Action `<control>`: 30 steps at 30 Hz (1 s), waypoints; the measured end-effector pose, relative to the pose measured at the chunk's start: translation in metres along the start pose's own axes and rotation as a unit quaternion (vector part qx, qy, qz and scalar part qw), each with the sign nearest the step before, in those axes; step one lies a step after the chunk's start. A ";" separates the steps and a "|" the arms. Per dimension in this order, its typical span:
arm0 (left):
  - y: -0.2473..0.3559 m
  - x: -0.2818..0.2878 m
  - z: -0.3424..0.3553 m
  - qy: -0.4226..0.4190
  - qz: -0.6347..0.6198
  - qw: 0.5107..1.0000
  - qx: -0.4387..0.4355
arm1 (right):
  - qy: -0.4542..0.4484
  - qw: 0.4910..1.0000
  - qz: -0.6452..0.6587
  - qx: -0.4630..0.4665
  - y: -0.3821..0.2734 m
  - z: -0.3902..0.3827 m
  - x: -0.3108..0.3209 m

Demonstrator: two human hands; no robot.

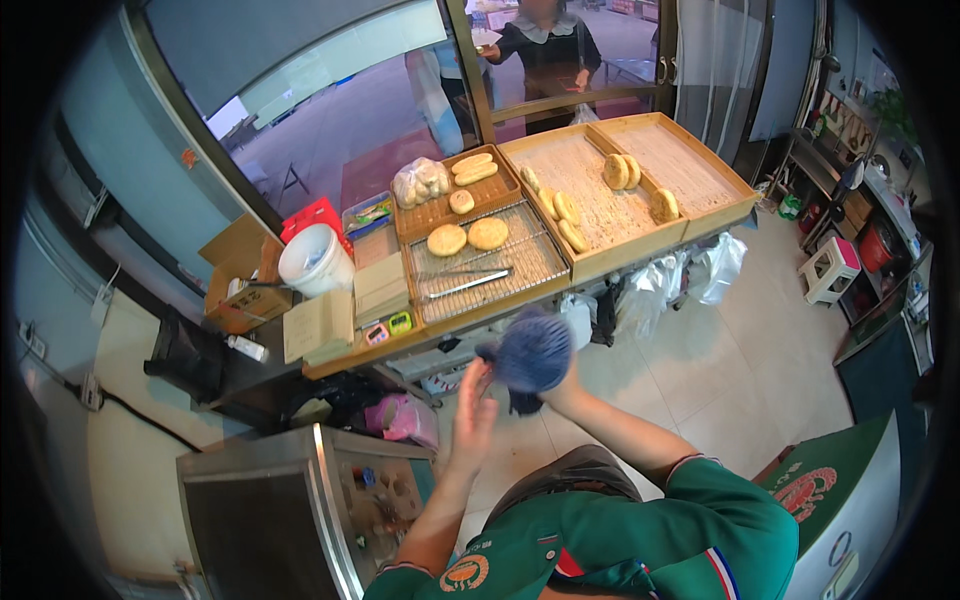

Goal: The person shapes small dough balls by hand on a stainless steel countertop, places them on a tray, and stores the tray in a rack. The person then uses tongs to arrange baked buns on a display counter and cleans the countertop with scrapers.

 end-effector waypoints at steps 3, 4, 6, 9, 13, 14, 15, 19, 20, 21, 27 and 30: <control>-0.039 0.027 0.059 0.166 -0.250 0.941 0.155 | -0.141 0.927 -0.285 0.198 0.034 0.051 -0.038; -0.051 0.039 0.081 0.216 -0.294 0.920 0.142 | -0.258 0.923 -0.268 0.096 0.046 0.069 -0.038; -0.068 0.055 0.118 0.221 -0.281 0.932 0.068 | -0.416 0.867 -0.245 0.120 0.058 0.111 -0.029; -0.080 0.081 0.164 0.254 -0.298 0.920 0.022 | -0.408 0.850 -0.190 0.273 0.044 0.182 0.015; -0.070 0.123 0.221 0.341 -0.319 0.885 0.002 | -0.223 0.863 -0.385 0.239 0.043 0.375 0.145; -0.069 0.126 0.234 0.275 -0.315 0.908 0.001 | -0.087 0.872 -0.397 0.272 0.043 0.430 0.185; -0.072 0.127 0.246 0.271 -0.305 0.913 0.013 | 0.026 0.881 -0.374 0.288 0.045 0.486 0.217; -0.075 0.123 0.281 0.361 -0.292 0.886 0.013 | 0.045 0.814 -0.504 0.285 0.033 0.624 0.335; -0.076 0.120 0.284 0.379 -0.289 0.879 -0.004 | 0.147 0.795 -0.519 0.277 0.018 0.645 0.372; -0.073 0.121 0.290 0.339 -0.239 0.910 0.012 | 0.314 0.784 -0.489 0.218 0.006 0.655 0.408; -0.087 0.121 0.303 0.440 -0.225 0.867 0.066 | 0.219 0.867 -0.379 0.236 0.042 0.663 0.483; -0.089 0.115 0.316 0.441 -0.225 0.867 0.058 | 0.362 0.875 -0.199 0.253 0.057 0.652 0.455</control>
Point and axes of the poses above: each hand's wrist, its own z-axis towards the middle knuckle, its own x-axis out of the back of the hand, y = z × x, the point moved 1 cm from there along z, towards the middle knuckle, and after that the axes turned 3 degrees about -z, right-handed, at the moved point
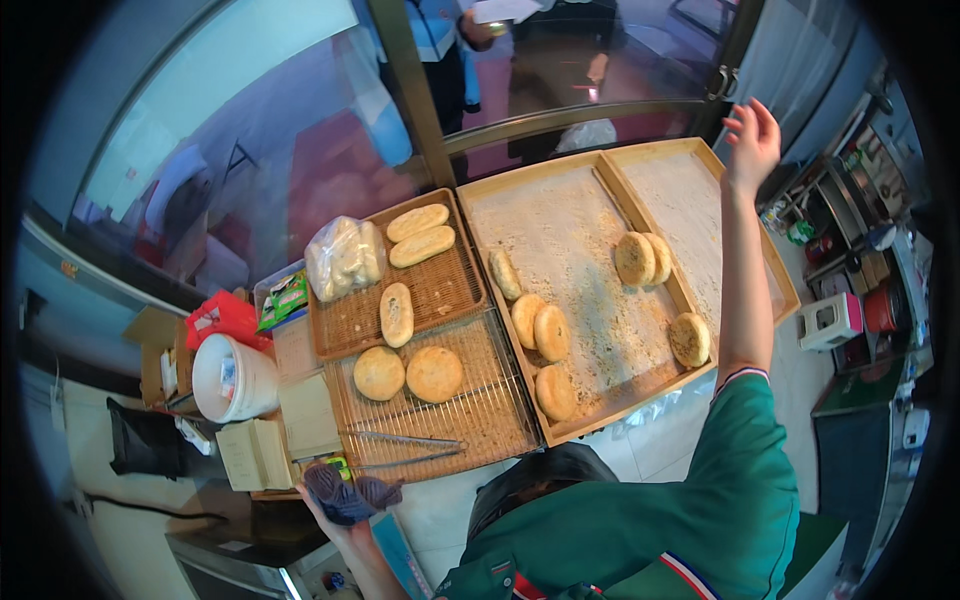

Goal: The person shapes small dough balls by hand on a stainless steel countertop, places them on a tray, and stores the tray in a rack. The person then uses tongs to arrange baked buns on a display counter and cleans the countertop with scrapers.

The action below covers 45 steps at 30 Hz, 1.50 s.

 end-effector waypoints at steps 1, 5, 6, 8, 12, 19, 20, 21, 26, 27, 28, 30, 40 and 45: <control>0.000 -0.006 -0.001 0.001 0.002 1.000 -0.006 | 0.050 0.998 0.046 -0.009 -0.012 -0.009 -0.009; 0.009 -0.017 -0.028 -0.056 -0.033 0.998 0.004 | -0.343 0.939 0.018 0.019 -0.072 -0.146 -0.059; 0.010 -0.016 -0.031 0.005 -0.032 0.999 0.015 | -0.408 0.911 0.053 0.006 -0.086 -0.197 -0.072; 0.019 -0.016 -0.041 -0.125 0.055 0.989 -0.059 | -0.547 0.837 0.020 0.021 -0.120 -0.303 -0.088; 0.060 -0.008 -0.043 -0.238 0.391 0.857 -0.235 | -0.762 0.615 0.194 -0.063 -0.213 -0.492 -0.099; 0.168 0.065 -0.020 -0.221 0.534 0.730 -0.366 | -0.710 0.484 0.277 -0.430 -0.328 -0.654 -0.153; 0.178 0.085 -0.012 -0.243 0.444 0.799 -0.325 | -0.715 0.486 0.291 -0.411 -0.340 -0.670 -0.161; 0.178 0.102 -0.004 -0.239 0.295 0.888 -0.258 | -0.724 0.478 0.304 -0.394 -0.353 -0.686 -0.169; 0.146 0.155 0.024 -0.113 -0.290 0.950 0.033 | -0.658 0.413 0.329 -0.538 -0.389 -0.750 -0.233; 0.142 0.162 0.026 -0.077 -0.313 0.944 0.064 | -0.665 0.426 0.309 -0.530 -0.393 -0.757 -0.240; 0.140 0.168 0.027 -0.071 -0.268 0.959 0.061 | -0.671 0.439 0.290 -0.523 -0.397 -0.764 -0.246; 0.142 0.180 0.029 -0.064 -0.093 0.994 -0.003 | -0.684 0.461 0.225 -0.519 -0.398 -0.774 -0.254; 0.267 0.269 0.106 0.163 -0.115 0.976 -0.086 | -0.718 0.568 0.094 -0.390 -0.350 -0.771 -0.310; 0.375 0.318 0.149 0.219 0.088 0.928 -0.290 | -0.663 0.701 0.005 -0.263 -0.273 -0.691 -0.266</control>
Point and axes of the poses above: each hand's wrist, its own z-axis towards the middle knuckle, its own x-axis out of the back of the hand, y = z × x, the point moved 1 cm from there along z, towards the middle knuckle, and after that the axes turned 3 degrees about -z, right-handed, at the moved point
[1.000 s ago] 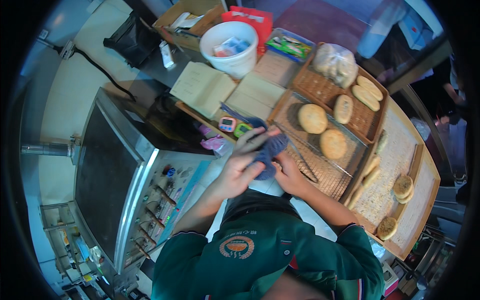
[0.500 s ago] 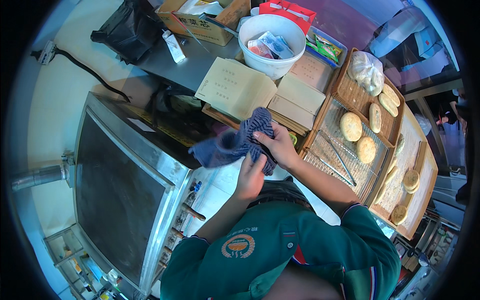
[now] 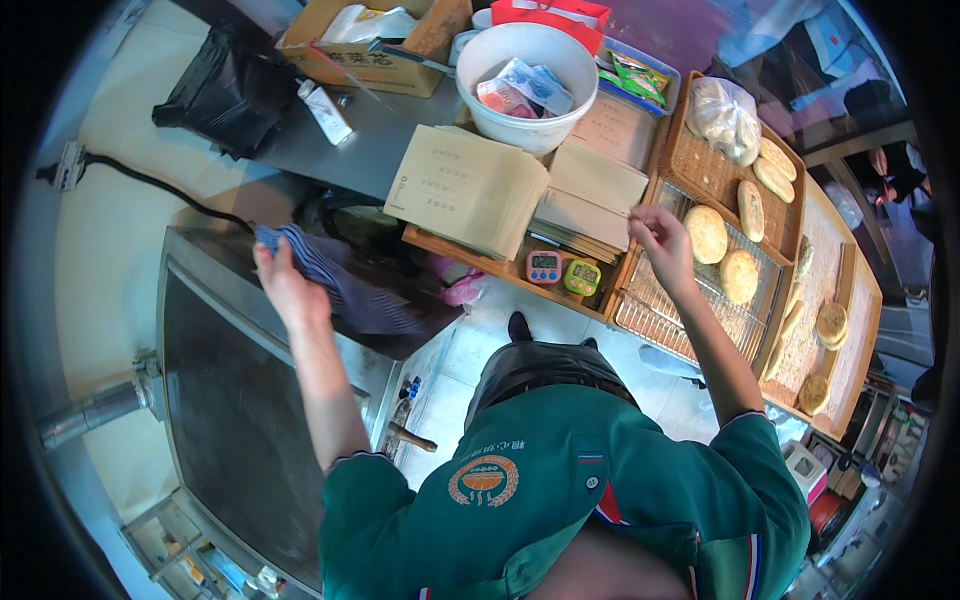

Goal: The person shapes small dough balls by hand on a stainless steel countertop, places them on a tray, and stores the tray in a rack. The person then uses tongs to arrange baked buns on a display counter and cleans the countertop with scrapers.

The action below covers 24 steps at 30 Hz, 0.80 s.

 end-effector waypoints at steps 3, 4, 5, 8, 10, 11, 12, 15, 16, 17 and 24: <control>-0.010 -0.010 0.065 -0.042 0.086 0.991 -0.096 | 0.003 0.965 -0.250 0.077 0.027 -0.038 0.049; -0.020 -0.017 0.083 -0.045 0.133 0.980 -0.138 | 0.007 0.939 -0.325 0.111 0.033 -0.051 0.060; -0.032 -0.027 0.099 -0.056 0.180 0.964 -0.188 | 0.008 0.934 -0.343 0.100 0.039 -0.063 0.069; -0.071 -0.058 0.118 -0.194 0.418 0.854 -0.240 | 0.002 0.915 -0.398 0.066 0.056 -0.096 0.087; -0.102 -0.078 0.096 -0.277 0.532 0.769 -0.223 | -0.007 0.904 -0.426 0.037 0.070 -0.115 0.093; -0.114 -0.087 0.076 -0.284 0.508 0.763 -0.282 | -0.029 0.902 -0.432 -0.004 0.078 -0.123 0.094; -0.123 -0.096 0.052 -0.284 0.488 0.758 -0.327 | -0.032 0.892 -0.452 -0.001 0.085 -0.130 0.096; -0.141 -0.127 -0.033 -0.367 0.439 0.739 -0.356 | -0.021 0.877 -0.480 -0.030 0.104 -0.142 0.101; -0.146 -0.137 -0.066 -0.400 0.418 0.739 -0.345 | -0.012 0.885 -0.465 -0.029 0.108 -0.143 0.104; -0.149 -0.146 -0.099 -0.446 0.393 0.722 -0.355 | -0.014 0.893 -0.448 -0.034 0.111 -0.143 0.106; -0.166 -0.183 -0.273 -0.629 0.276 0.644 -0.337 | 0.003 0.958 -0.287 -0.024 0.104 -0.143 0.112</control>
Point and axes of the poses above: each hand's wrist, its own z-axis towards the middle knuckle, its own x-axis out of the back of the hand, y = z × x, the point moved 1 cm from there along z, towards the middle knuckle, and after that the axes turned 3 degrees about -z, right-handed, at the moved point
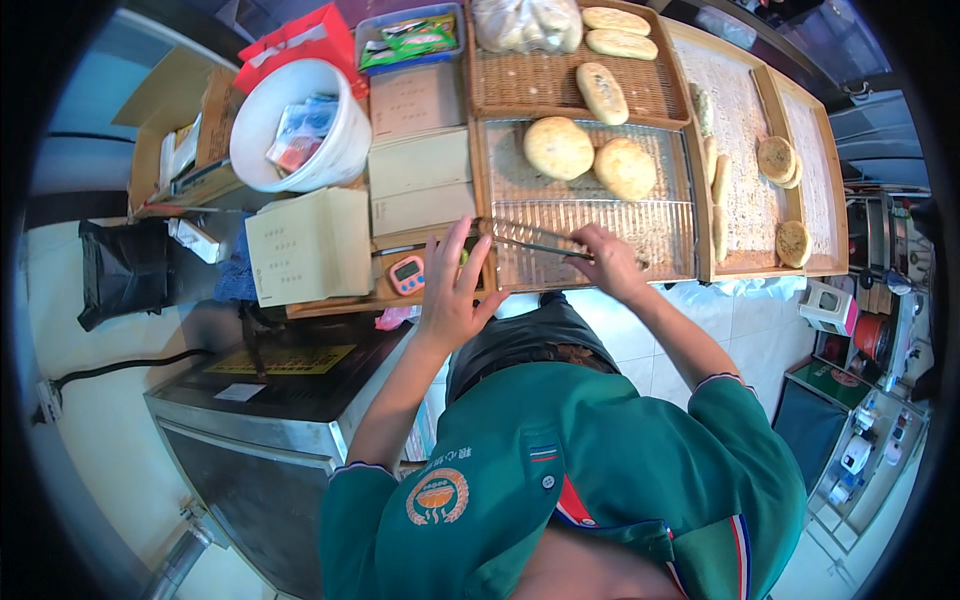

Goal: The person shapes small dough balls by hand on a stainless steel countertop, places them on a tray, and stores the tray in a rack. The person then uses tongs to arrange baked buns on a display counter and cleans the countertop with scrapers.

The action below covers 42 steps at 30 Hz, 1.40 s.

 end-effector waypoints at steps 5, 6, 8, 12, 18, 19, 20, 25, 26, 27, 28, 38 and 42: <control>0.015 -0.040 -0.079 -0.007 -0.064 0.983 0.172 | -0.064 0.979 0.186 -0.054 0.011 -0.019 0.017; 0.012 -0.052 -0.109 -0.061 -0.062 0.968 0.235 | -0.075 0.974 0.208 -0.049 0.016 -0.023 0.022; 0.009 -0.083 -0.183 -0.154 -0.042 0.915 0.371 | -0.102 0.966 0.237 -0.016 0.030 -0.026 0.032; 0.043 -0.128 -0.359 -0.370 0.074 0.707 0.598 | -0.178 0.947 0.269 0.006 0.057 -0.024 0.040; 0.125 -0.183 -0.491 -0.259 0.028 0.688 0.678 | -0.244 0.941 0.219 0.078 0.076 -0.020 0.038; 0.131 -0.195 -0.496 -0.228 0.022 0.697 0.680 | -0.239 0.939 0.233 0.084 0.075 -0.022 0.038; 0.133 -0.206 -0.498 -0.199 0.014 0.704 0.681 | -0.249 0.937 0.231 0.084 0.072 -0.025 0.036; 0.116 -0.248 -0.490 -0.065 -0.018 0.760 0.647 | -0.228 0.936 0.241 0.118 0.059 -0.050 0.031; 0.114 -0.251 -0.488 -0.042 -0.026 0.771 0.635 | -0.226 0.938 0.228 0.133 0.058 -0.056 0.029; 0.112 -0.250 -0.486 -0.016 -0.031 0.782 0.622 | -0.242 0.938 0.204 0.141 0.056 -0.063 0.026; 0.114 -0.250 -0.484 0.014 -0.026 0.793 0.608 | -0.224 0.940 0.210 0.150 0.054 -0.072 0.025; 0.186 -0.241 -0.520 0.074 -0.189 0.673 0.712 | -0.231 0.937 0.168 0.203 0.005 -0.175 0.014; 0.218 -0.248 -0.576 0.085 -0.126 0.659 0.737 | -0.266 0.931 0.160 0.190 -0.013 -0.216 0.000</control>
Point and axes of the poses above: each hand's wrist, its own z-axis towards the middle knuckle, its own x-axis out of the back of the hand, y = z × x, the point moved 1 cm from there along z, towards the middle knuckle, and after that the axes turned 3 degrees about -z, right-handed, at the moved point
